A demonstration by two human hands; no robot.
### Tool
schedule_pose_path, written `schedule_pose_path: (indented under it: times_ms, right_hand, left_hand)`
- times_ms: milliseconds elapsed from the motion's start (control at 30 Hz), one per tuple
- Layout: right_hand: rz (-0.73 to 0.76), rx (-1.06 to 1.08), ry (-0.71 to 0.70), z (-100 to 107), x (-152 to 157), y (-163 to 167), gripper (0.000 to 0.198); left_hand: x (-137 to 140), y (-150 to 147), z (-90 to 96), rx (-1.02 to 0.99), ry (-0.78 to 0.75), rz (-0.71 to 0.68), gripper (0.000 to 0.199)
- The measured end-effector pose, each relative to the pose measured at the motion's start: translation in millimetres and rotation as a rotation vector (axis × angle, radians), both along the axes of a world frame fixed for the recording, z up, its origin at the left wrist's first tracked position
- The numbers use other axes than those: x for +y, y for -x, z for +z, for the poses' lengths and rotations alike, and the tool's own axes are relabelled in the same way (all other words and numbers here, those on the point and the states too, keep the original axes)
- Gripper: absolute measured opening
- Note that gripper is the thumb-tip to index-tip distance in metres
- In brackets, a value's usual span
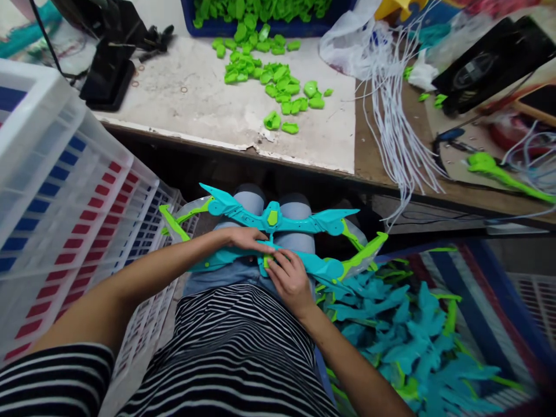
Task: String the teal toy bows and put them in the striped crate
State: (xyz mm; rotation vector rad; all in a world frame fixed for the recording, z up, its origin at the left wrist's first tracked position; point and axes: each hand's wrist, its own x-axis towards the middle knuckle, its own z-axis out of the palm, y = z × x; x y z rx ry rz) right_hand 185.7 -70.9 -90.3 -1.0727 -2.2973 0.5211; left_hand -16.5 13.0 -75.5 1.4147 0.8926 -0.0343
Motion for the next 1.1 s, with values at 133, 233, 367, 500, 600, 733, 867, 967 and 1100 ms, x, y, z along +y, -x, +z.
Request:
schedule_pose_path:
  times_ms: [133, 233, 367, 500, 600, 733, 867, 967, 1100]
  right_hand:
    - [-0.162, 0.092, 0.139, -4, -1, 2, 0.022]
    - [-0.215, 0.011, 0.259, -5, 7, 5, 0.046]
    - [-0.249, -0.115, 0.293, -3, 13, 11, 0.058]
    - [-0.144, -0.125, 0.29, 9, 10, 11, 0.065]
    - [-0.071, 0.012, 0.278, 33, 19, -14, 0.037]
    - [-0.608, 0.131, 0.023, 66, 62, -93, 0.024]
    - [-0.992, 0.121, 0.166, 64, 124, -173, 0.027]
    - [-0.984, 0.301, 0.404, 45, 157, -192, 0.03]
    - [-0.949, 0.395, 0.436, 27, 174, -186, 0.028]
  left_hand:
    - [0, 0, 0.7, 0.02, -0.074, -0.035, 0.048]
    - [-2, -2, 1.4, 0.057, -0.076, 0.014, 0.043]
    - [-5, -3, -0.6, 0.105, -0.15, 0.048, 0.041]
    - [-18, -6, 6.0, 0.074, -0.252, 0.034, 0.045]
    - [-44, -9, 16.1, 0.138, -0.463, 0.013, 0.047]
    - [-87, -5, 15.6, 0.332, -1.002, 0.01, 0.044]
    - [-110, 4, -0.5, 0.426, -1.247, 0.0, 0.061]
    - [-114, 6, -6.4, 0.454, -1.229, -0.023, 0.068]
    - [-114, 4, -4.0, 0.471, -1.18, -0.045, 0.07]
